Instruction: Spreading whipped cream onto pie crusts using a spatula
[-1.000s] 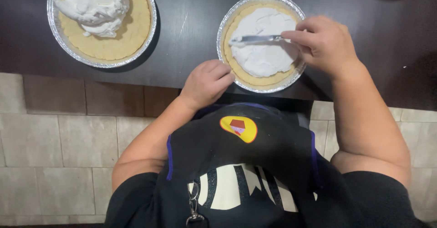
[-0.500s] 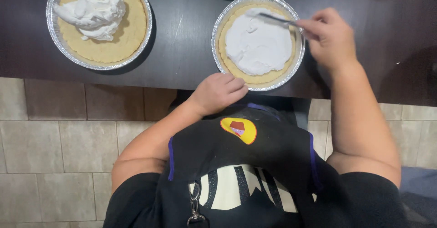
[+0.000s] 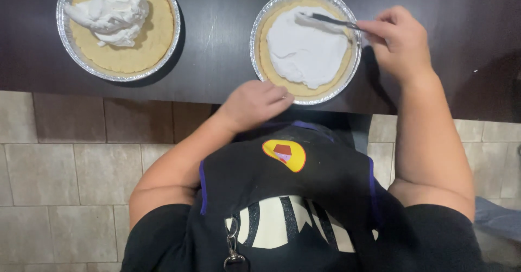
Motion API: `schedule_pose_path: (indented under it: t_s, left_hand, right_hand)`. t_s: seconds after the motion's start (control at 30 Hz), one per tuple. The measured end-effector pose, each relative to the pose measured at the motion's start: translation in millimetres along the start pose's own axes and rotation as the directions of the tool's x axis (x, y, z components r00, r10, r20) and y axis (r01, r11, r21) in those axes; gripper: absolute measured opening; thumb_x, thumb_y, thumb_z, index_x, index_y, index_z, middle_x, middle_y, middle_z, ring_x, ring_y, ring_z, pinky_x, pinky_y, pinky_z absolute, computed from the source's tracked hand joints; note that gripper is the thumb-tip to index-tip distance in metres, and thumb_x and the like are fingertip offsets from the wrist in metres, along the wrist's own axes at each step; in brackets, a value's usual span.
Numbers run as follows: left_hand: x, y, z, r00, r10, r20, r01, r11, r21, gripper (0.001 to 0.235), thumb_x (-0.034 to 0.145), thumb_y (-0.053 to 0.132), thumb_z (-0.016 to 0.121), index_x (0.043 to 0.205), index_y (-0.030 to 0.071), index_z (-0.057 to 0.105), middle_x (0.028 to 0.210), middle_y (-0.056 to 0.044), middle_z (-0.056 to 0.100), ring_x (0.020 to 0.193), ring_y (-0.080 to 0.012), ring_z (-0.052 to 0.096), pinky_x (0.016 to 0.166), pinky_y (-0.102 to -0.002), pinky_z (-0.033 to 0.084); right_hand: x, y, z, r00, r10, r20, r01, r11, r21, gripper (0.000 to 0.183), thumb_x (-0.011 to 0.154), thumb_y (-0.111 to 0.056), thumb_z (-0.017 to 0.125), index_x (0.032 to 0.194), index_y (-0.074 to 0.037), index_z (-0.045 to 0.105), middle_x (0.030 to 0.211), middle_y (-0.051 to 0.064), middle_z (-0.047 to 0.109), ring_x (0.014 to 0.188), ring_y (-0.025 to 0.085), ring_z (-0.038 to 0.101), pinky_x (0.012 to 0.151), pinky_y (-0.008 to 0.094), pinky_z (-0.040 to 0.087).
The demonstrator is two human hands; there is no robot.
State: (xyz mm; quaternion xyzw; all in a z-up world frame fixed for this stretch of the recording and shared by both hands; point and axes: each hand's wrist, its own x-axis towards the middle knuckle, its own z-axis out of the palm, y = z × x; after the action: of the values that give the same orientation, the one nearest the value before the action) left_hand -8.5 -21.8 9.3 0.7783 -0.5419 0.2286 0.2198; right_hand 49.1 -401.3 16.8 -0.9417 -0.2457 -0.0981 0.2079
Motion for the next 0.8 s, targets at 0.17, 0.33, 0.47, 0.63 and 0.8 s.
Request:
schedule_pose_path:
  t_s: [0.17, 0.33, 0.47, 0.63, 0.8]
  left_hand:
    - [3, 4, 9, 1.000, -0.004, -0.015, 0.004, 1.000, 0.013, 0.013, 0.096, -0.001, 0.065, 0.091, 0.009, 0.058, 0.085, -0.005, 0.052, 0.067, -0.0227, 0.048, 0.054, -0.035, 0.039]
    - [-13, -17, -11, 1.000, -0.005, 0.008, 0.006, 0.997, -0.079, 0.012, 0.100, -0.001, 0.062, 0.094, 0.008, 0.057, 0.087, -0.007, 0.055, 0.071, -0.0258, 0.051, 0.055, -0.038, 0.039]
    - [-30, -31, -30, 0.993, -0.119, -0.016, 0.119, 0.993, 0.001, 0.011, 0.098, -0.002, 0.063, 0.104, 0.007, 0.063, 0.104, -0.008, 0.067, 0.080, -0.0276, 0.059, 0.061, -0.037, 0.048]
    - [-28, -10, -19, 0.995, -0.092, 0.034, 0.093, 0.995, -0.047, 0.015, 0.097, 0.003, 0.068, 0.110, 0.011, 0.062, 0.101, -0.007, 0.068, 0.073, -0.0266, 0.057, 0.055, -0.038, 0.044]
    - [-16, -1, -13, 1.000, 0.011, -0.017, -0.011, 1.000, -0.028, 0.016, 0.098, -0.003, 0.063, 0.090, 0.009, 0.058, 0.084, -0.005, 0.052, 0.070, -0.0227, 0.050, 0.058, -0.034, 0.042]
  right_hand:
    - [26, -29, 13, 0.999, -0.017, 0.045, 0.018, 1.000, -0.002, 0.034, 0.103, -0.001, 0.072, 0.131, -0.019, 0.080, 0.114, 0.007, 0.061, 0.096, 0.029, 0.064, 0.075, 0.041, 0.050]
    - [24, -48, 12, 0.982, -0.080, 0.171, 0.079, 0.997, 0.012, 0.035, 0.100, -0.007, 0.071, 0.129, -0.024, 0.079, 0.113, 0.004, 0.061, 0.090, 0.028, 0.063, 0.067, 0.044, 0.048]
    - [7, -52, 3, 0.972, -0.103, 0.212, 0.098, 0.995, 0.035, 0.037, 0.101, -0.006, 0.072, 0.130, -0.027, 0.077, 0.114, 0.004, 0.063, 0.096, 0.025, 0.063, 0.071, 0.040, 0.048]
    - [9, -41, -2, 0.988, -0.023, 0.150, 0.023, 1.000, 0.005, 0.033, 0.104, -0.005, 0.072, 0.131, -0.022, 0.079, 0.115, 0.006, 0.065, 0.098, 0.027, 0.064, 0.076, 0.040, 0.048]
    - [23, -39, 12, 0.997, -0.035, 0.067, 0.039, 0.998, -0.051, 0.031, 0.103, -0.003, 0.075, 0.129, -0.017, 0.081, 0.115, 0.008, 0.065, 0.095, 0.027, 0.065, 0.072, 0.039, 0.051]
